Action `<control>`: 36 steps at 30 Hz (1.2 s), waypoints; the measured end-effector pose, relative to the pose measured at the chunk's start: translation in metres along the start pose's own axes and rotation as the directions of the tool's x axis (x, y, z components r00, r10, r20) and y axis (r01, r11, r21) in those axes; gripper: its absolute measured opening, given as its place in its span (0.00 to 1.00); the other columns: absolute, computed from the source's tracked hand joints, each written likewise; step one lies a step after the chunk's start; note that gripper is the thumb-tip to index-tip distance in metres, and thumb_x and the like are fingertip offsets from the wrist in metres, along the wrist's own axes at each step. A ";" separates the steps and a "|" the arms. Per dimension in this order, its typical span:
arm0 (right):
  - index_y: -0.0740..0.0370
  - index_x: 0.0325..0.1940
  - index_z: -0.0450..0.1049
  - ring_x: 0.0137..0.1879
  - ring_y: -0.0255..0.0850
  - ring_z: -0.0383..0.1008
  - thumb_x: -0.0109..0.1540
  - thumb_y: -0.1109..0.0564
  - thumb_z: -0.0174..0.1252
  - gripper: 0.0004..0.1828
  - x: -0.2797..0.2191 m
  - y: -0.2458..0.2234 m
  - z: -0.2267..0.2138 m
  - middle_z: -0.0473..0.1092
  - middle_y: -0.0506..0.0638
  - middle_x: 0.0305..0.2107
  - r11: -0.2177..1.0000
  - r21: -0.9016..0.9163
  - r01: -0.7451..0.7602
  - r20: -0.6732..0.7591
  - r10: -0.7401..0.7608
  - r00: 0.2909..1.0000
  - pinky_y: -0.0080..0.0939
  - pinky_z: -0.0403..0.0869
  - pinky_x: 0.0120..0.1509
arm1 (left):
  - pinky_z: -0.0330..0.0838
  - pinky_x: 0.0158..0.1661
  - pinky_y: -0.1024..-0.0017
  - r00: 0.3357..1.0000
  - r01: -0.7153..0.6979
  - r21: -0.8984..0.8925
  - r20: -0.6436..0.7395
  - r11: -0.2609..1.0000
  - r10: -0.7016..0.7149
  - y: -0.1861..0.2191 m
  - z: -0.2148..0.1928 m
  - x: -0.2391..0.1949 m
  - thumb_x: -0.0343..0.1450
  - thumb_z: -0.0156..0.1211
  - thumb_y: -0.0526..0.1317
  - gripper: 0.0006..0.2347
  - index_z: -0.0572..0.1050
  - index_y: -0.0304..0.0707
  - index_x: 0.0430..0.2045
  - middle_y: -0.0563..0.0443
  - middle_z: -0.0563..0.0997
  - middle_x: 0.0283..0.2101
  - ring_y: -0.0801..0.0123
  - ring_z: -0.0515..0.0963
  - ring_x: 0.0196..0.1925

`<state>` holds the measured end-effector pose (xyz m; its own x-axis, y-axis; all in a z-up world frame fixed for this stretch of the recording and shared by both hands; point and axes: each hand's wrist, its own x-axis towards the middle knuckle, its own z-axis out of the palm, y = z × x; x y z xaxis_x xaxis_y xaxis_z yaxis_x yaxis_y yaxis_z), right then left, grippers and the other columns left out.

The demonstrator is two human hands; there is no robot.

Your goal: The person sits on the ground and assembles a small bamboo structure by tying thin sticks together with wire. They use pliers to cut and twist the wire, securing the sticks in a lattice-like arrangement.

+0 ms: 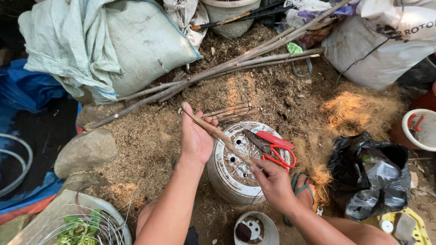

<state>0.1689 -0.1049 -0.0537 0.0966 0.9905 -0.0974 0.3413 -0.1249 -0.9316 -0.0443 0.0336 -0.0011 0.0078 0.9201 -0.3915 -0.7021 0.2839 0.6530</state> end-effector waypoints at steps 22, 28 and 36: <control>0.64 0.53 0.80 0.38 0.29 0.74 0.60 0.59 0.65 0.17 0.019 -0.033 -0.048 0.79 0.44 0.35 0.963 0.266 0.030 0.195 -0.085 0.977 0.32 0.74 0.41 | 0.76 0.38 0.63 0.850 -0.523 0.851 0.515 -0.052 -0.114 0.044 0.104 -0.103 0.71 0.52 0.36 0.10 0.81 0.37 0.40 0.41 0.84 0.33 0.58 0.84 0.33; 0.66 0.53 0.81 0.38 0.28 0.73 0.63 0.59 0.64 0.15 0.018 -0.028 -0.060 0.78 0.45 0.34 0.946 0.309 0.100 0.156 -0.154 0.976 0.31 0.73 0.42 | 0.73 0.32 0.72 0.815 -0.576 0.813 0.579 0.081 -0.020 0.079 0.121 -0.125 0.71 0.56 0.37 0.08 0.81 0.36 0.38 0.53 0.83 0.27 0.76 0.77 0.28; 0.66 0.55 0.81 0.26 0.28 0.59 0.65 0.59 0.62 0.15 0.027 -0.016 -0.066 0.68 0.42 0.24 0.840 0.540 -0.050 0.245 -0.100 0.964 0.30 0.60 0.29 | 0.66 0.26 0.75 0.762 -0.645 0.763 0.640 0.043 0.099 0.120 0.140 -0.141 0.73 0.55 0.36 0.08 0.81 0.36 0.38 0.60 0.75 0.21 0.82 0.69 0.23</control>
<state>0.2277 -0.0797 -0.0182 -0.1697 0.9817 -0.0869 -0.2227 -0.1241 -0.9670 -0.0302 -0.0245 0.2234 0.3921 0.9020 0.1806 0.5075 -0.3759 0.7754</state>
